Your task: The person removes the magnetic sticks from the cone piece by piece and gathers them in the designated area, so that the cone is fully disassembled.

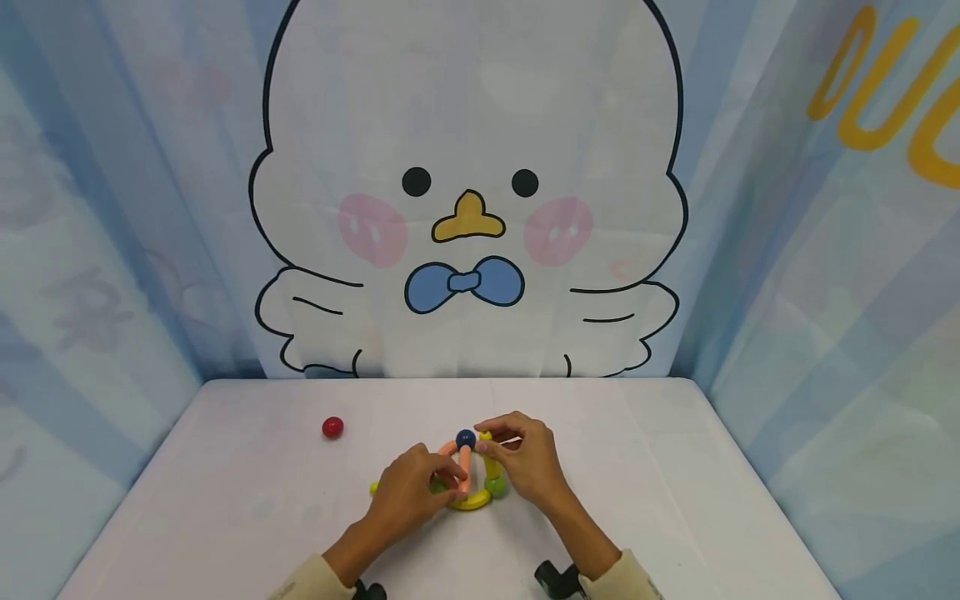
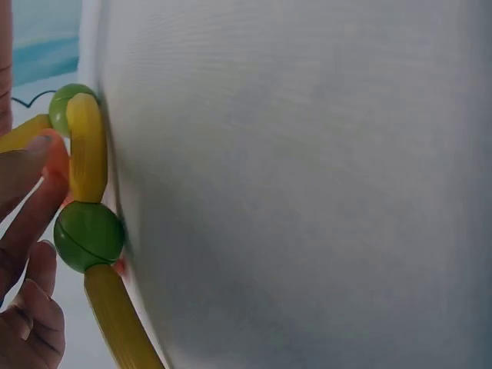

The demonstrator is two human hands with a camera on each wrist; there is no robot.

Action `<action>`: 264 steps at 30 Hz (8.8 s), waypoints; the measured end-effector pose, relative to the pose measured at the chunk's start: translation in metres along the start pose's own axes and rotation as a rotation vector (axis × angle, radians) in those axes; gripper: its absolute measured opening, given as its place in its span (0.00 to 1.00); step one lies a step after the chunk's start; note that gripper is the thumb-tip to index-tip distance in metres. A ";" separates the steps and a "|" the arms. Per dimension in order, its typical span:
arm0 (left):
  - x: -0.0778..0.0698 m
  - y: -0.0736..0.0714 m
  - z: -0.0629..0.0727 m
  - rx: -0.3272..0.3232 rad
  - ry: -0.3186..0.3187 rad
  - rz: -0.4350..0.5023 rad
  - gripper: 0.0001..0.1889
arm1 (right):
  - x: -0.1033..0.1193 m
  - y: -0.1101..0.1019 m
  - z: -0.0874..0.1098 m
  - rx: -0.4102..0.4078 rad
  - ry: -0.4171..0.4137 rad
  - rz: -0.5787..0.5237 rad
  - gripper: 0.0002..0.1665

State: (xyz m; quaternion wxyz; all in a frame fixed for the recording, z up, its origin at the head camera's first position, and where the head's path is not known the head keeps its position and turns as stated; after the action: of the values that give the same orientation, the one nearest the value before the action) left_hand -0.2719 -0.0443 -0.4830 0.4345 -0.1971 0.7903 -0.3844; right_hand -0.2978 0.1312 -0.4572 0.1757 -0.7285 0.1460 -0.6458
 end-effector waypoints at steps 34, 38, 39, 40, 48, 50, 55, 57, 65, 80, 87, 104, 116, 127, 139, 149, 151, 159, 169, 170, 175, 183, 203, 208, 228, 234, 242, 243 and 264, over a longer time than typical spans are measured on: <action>-0.007 0.009 -0.001 0.033 0.049 -0.038 0.10 | -0.027 -0.056 0.012 -0.036 0.117 0.045 0.15; -0.008 0.008 -0.001 0.029 0.060 -0.031 0.10 | -0.036 -0.066 0.016 -0.051 0.139 0.083 0.15; -0.008 0.008 0.000 0.028 0.062 -0.030 0.10 | -0.038 -0.069 0.017 -0.056 0.142 0.101 0.15; -0.008 0.008 0.000 0.027 0.063 -0.028 0.10 | -0.040 -0.071 0.018 -0.061 0.143 0.117 0.15; -0.009 0.009 -0.001 0.030 0.061 -0.045 0.10 | -0.055 -0.081 0.022 -0.066 0.171 0.197 0.14; -0.009 0.008 -0.001 0.031 0.062 -0.048 0.10 | -0.059 -0.081 0.022 -0.058 0.183 0.227 0.14; -0.009 0.007 0.000 0.033 0.063 -0.052 0.11 | -0.069 -0.079 0.021 -0.014 0.224 0.331 0.15; -0.009 0.007 0.000 0.033 0.063 -0.055 0.11 | -0.073 -0.076 0.021 0.007 0.236 0.371 0.15; -0.008 0.008 0.000 0.038 0.060 -0.053 0.11 | -0.080 -0.070 0.021 0.016 0.237 0.500 0.17; 0.010 -0.025 0.012 -0.009 -0.027 -0.061 0.15 | -0.055 -0.053 0.021 0.003 0.124 0.433 0.16; 0.032 -0.034 0.021 0.013 -0.100 -0.102 0.16 | -0.038 -0.029 0.019 0.069 0.073 0.300 0.17; 0.055 -0.029 0.028 0.113 -0.193 -0.076 0.14 | -0.005 0.041 0.013 0.207 -0.095 0.251 0.18; 0.058 -0.022 0.028 0.175 -0.148 -0.042 0.15 | -0.001 0.069 0.008 0.250 -0.121 0.335 0.18; 0.059 -0.023 0.027 0.191 -0.162 -0.035 0.15 | -0.001 0.073 0.008 0.238 -0.123 0.381 0.17; 0.064 -0.039 0.037 0.167 -0.238 -0.024 0.16 | -0.001 0.072 0.009 0.230 -0.137 0.395 0.16; 0.078 -0.067 0.061 0.130 -0.311 -0.039 0.17 | -0.001 0.072 0.009 0.222 -0.138 0.397 0.16; 0.080 -0.071 0.066 0.122 -0.317 -0.037 0.17 | -0.002 0.072 0.009 0.223 -0.138 0.395 0.16; 0.088 -0.087 0.085 0.147 -0.349 -0.032 0.16 | -0.003 0.072 0.009 0.224 -0.130 0.391 0.17; 0.104 -0.101 0.110 0.176 -0.424 -0.048 0.16 | -0.004 0.071 0.008 0.225 -0.116 0.389 0.16; 0.106 -0.102 0.112 0.180 -0.425 -0.052 0.16 | -0.004 0.071 0.008 0.223 -0.119 0.389 0.17; 0.112 -0.108 0.122 0.211 -0.438 -0.063 0.15 | -0.001 0.071 0.010 0.220 -0.141 0.378 0.17; 0.127 -0.109 0.136 0.244 -0.479 -0.057 0.14 | -0.003 0.071 0.009 0.223 -0.110 0.379 0.17; 0.127 -0.104 0.137 0.276 -0.487 -0.075 0.16 | -0.003 0.072 0.011 0.225 -0.111 0.377 0.17; 0.117 -0.104 0.130 0.273 -0.460 -0.087 0.17 | 0.000 0.069 0.010 0.214 -0.123 0.371 0.18; 0.043 -0.074 0.067 0.082 -0.242 -0.018 0.17 | -0.009 0.042 -0.013 0.166 -0.006 0.189 0.13; 0.025 -0.054 0.049 0.059 -0.183 0.004 0.18 | -0.014 0.031 -0.023 0.132 0.028 0.194 0.16; 0.008 -0.031 0.031 0.005 -0.089 -0.008 0.19 | -0.023 0.027 -0.034 0.153 0.036 0.218 0.14; 0.006 -0.028 0.029 -0.002 -0.079 -0.010 0.20 | -0.023 0.028 -0.035 0.157 0.029 0.219 0.14; -0.010 0.012 -0.003 -0.035 0.051 -0.138 0.21 | -0.029 0.040 -0.045 0.222 0.027 0.199 0.11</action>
State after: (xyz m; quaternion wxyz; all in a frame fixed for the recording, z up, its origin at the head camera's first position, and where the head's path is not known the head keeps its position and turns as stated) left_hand -0.2680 -0.0287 -0.4861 0.3831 -0.2486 0.7923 -0.4045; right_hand -0.3454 0.1051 -0.4961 0.3161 -0.6780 0.1476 -0.6470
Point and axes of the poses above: each hand's wrist, its own z-axis away from the middle knuckle, its own y-axis out of the palm, x = y × z, the point moved 8 cm from there along -z, towards the middle knuckle, and after that the axes turned 9 degrees about y, right-handed, at the moved point
